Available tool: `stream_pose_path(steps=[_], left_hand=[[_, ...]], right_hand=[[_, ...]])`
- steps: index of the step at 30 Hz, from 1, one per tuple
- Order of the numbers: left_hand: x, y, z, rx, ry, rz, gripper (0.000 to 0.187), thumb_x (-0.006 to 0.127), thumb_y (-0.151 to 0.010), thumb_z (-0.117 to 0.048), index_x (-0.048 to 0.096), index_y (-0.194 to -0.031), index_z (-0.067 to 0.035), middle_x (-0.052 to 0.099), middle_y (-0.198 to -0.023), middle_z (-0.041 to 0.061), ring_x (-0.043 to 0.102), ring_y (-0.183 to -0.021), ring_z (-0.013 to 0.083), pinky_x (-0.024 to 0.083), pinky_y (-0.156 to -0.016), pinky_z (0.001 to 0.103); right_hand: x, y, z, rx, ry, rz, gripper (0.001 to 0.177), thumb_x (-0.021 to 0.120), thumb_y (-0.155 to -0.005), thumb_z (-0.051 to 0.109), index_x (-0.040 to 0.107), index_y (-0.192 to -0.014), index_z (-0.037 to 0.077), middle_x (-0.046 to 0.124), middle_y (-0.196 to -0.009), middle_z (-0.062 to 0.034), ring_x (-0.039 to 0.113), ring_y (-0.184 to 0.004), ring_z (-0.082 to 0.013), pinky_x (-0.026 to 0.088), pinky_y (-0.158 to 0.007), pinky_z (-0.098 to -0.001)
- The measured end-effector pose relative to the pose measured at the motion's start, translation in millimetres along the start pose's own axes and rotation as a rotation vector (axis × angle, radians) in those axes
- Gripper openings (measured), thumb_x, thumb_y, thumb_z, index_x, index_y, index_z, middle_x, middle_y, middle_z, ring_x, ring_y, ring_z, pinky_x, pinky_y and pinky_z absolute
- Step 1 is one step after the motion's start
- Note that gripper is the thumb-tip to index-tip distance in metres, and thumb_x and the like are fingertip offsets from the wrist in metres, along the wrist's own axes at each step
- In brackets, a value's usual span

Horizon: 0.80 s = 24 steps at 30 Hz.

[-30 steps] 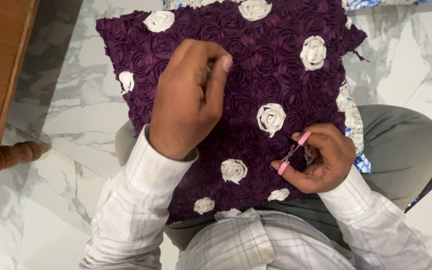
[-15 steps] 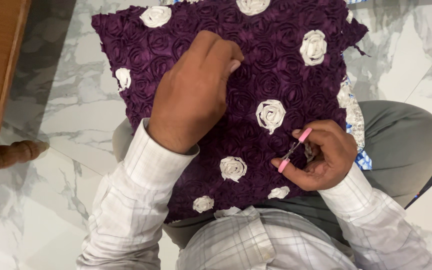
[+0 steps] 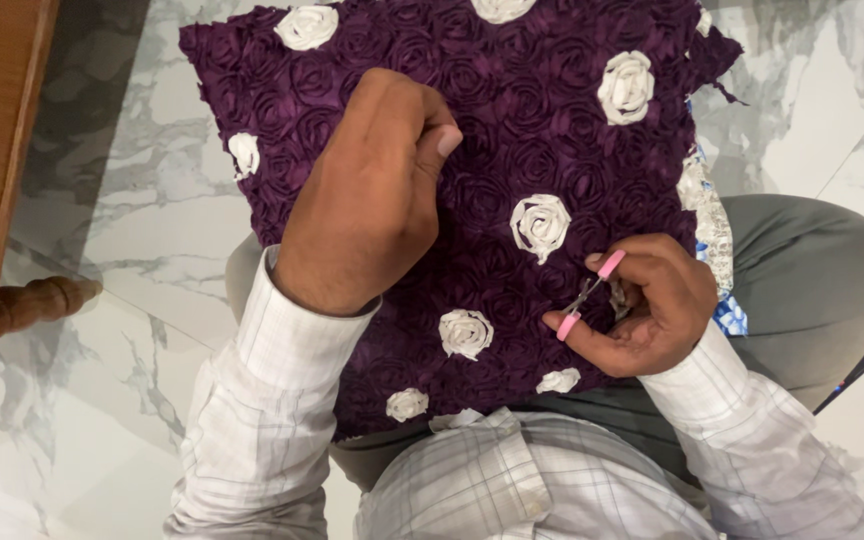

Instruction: The person trims white fabric roses on a purple cushion using scissors and presses them down by hand.

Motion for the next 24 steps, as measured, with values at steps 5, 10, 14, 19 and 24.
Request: stream_pose_path(steps=[5,10,14,19,24], left_hand=[[-0.5,0.3,-4.1,0.001,0.004,-0.022,0.011,0.064,-0.110,0.004,0.054,-0.110,0.003,0.057,-0.106,0.016,0.061,-0.096,0.0332,0.052,-0.083,0.037],[3.2,-4.5,-7.8,-0.033,-0.042,-0.036,0.010,0.064,-0.107,0.001,0.054,-0.110,0.001,0.057,-0.105,0.017,0.062,-0.094,0.0363,0.050,-0.079,0.043],[0.3,-10.9,-12.7,-0.002,-0.083,-0.043,0.009,0.061,-0.111,0.002,0.052,-0.110,0.000,0.058,-0.105,0.014,0.061,-0.097,0.0349,0.049,-0.081,0.041],[-1.4,-14.9,-15.2,0.041,-0.142,-0.039,0.011,0.066,-0.109,-0.002,0.055,-0.110,-0.002,0.061,-0.100,0.014,0.061,-0.094,0.0360,0.047,-0.078,0.046],[-4.4,-14.1,-13.8,0.036,-0.140,-0.021,0.007,0.064,-0.108,-0.002,0.057,-0.109,-0.002,0.064,-0.104,0.013,0.063,-0.097,0.0366,0.048,-0.080,0.046]], right_hand=[[-13.8,-15.7,13.6,0.051,0.028,0.050,0.050,0.096,-0.068,0.028,0.063,-0.094,0.000,0.063,-0.084,-0.0106,0.051,-0.053,-0.0079,0.037,-0.043,-0.0226],[-29.4,-54.9,27.4,-0.005,0.290,0.140,0.039,0.086,-0.077,0.033,0.065,-0.077,0.000,0.058,-0.061,-0.0066,0.055,-0.050,-0.0143,0.040,-0.044,-0.0280],[-28.7,-91.0,49.8,-0.046,0.429,0.235,0.045,0.090,-0.081,0.039,0.066,-0.072,0.002,0.057,-0.057,-0.0052,0.056,-0.048,-0.0178,0.040,-0.044,-0.0306],[-12.1,-117.0,56.5,-0.054,0.627,0.336,0.050,0.092,-0.077,0.047,0.068,-0.061,0.007,0.053,-0.044,-0.0030,0.052,-0.038,-0.0176,0.037,-0.038,-0.0313],[-4.4,-124.8,51.9,0.019,0.579,0.367,0.047,0.089,-0.078,0.049,0.074,-0.070,0.005,0.056,-0.045,-0.0033,0.051,-0.036,-0.0170,0.037,-0.038,-0.0320]])
Point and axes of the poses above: each hand's wrist, its own y-axis away from the middle knuckle, its own x-axis out of the palm, z = x × y, the point moved 8 cm from there along -y, towards the middle knuckle
